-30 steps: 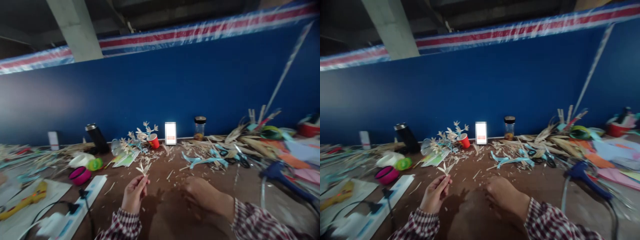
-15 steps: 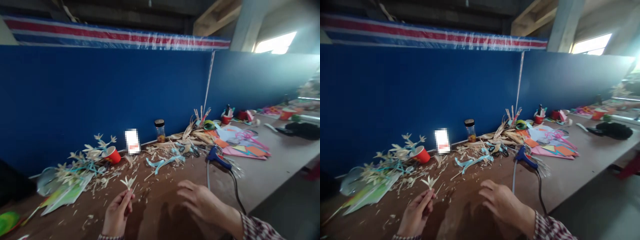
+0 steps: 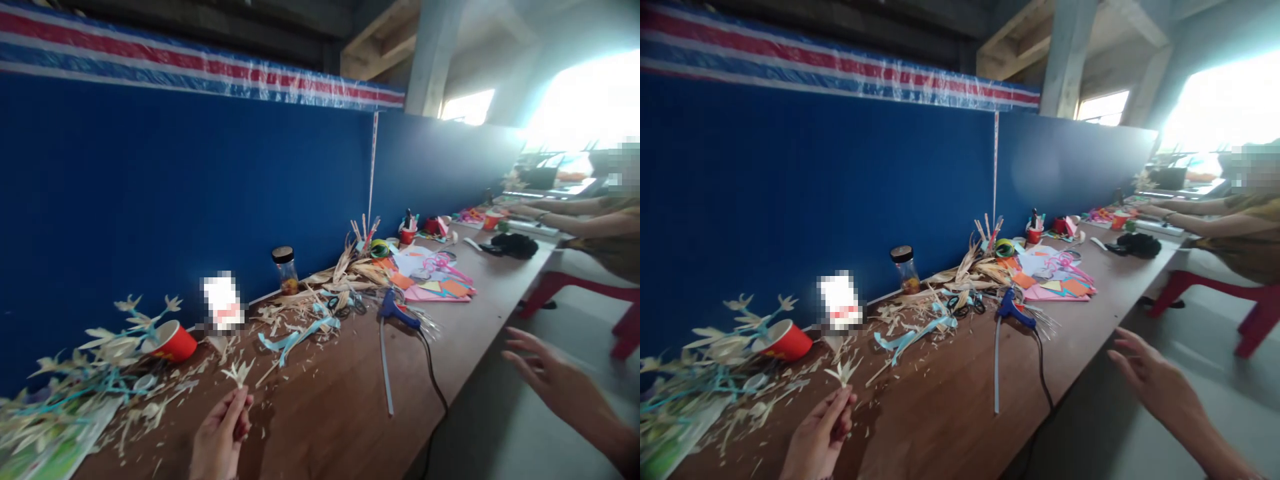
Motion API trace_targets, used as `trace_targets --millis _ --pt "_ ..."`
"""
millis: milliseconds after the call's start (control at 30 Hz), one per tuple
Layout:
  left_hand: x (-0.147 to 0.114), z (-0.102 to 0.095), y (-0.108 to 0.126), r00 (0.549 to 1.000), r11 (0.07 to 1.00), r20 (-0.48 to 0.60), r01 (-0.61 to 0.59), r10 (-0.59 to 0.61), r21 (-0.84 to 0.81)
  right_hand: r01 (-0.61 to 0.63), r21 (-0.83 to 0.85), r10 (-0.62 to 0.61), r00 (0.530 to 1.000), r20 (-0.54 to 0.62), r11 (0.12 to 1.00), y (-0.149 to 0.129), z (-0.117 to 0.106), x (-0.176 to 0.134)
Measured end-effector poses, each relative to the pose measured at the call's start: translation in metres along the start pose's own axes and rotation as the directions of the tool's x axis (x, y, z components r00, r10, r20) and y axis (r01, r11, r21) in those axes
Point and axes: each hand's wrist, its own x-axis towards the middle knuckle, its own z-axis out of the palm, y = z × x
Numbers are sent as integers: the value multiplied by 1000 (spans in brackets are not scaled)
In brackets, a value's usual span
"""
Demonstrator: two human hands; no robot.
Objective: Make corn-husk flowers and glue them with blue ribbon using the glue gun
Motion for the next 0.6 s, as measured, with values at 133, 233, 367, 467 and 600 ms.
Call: trace_targets --millis 133,233,367,467,600 --pt "0 2 -3 986 984 102 140 -128 -113 54 -315 -126 969 -213 947 -11 -2 -5" --pt "-6 2 -5 982 992 177 77 -59 -100 253 -80 -255 967 -13 964 -81 32 -15" --pt "-20 3 -7 970 995 225 -96 90 13 445 389 -556 794 245 807 -200 92 -44" --pt "-26 2 -7 971 992 225 -105 86 74 370 655 -686 653 321 659 -272 129 -68" --pt "-17 -4 -2 980 997 195 -43 28 70 16 876 -708 596 378 482 -326 172 -81"
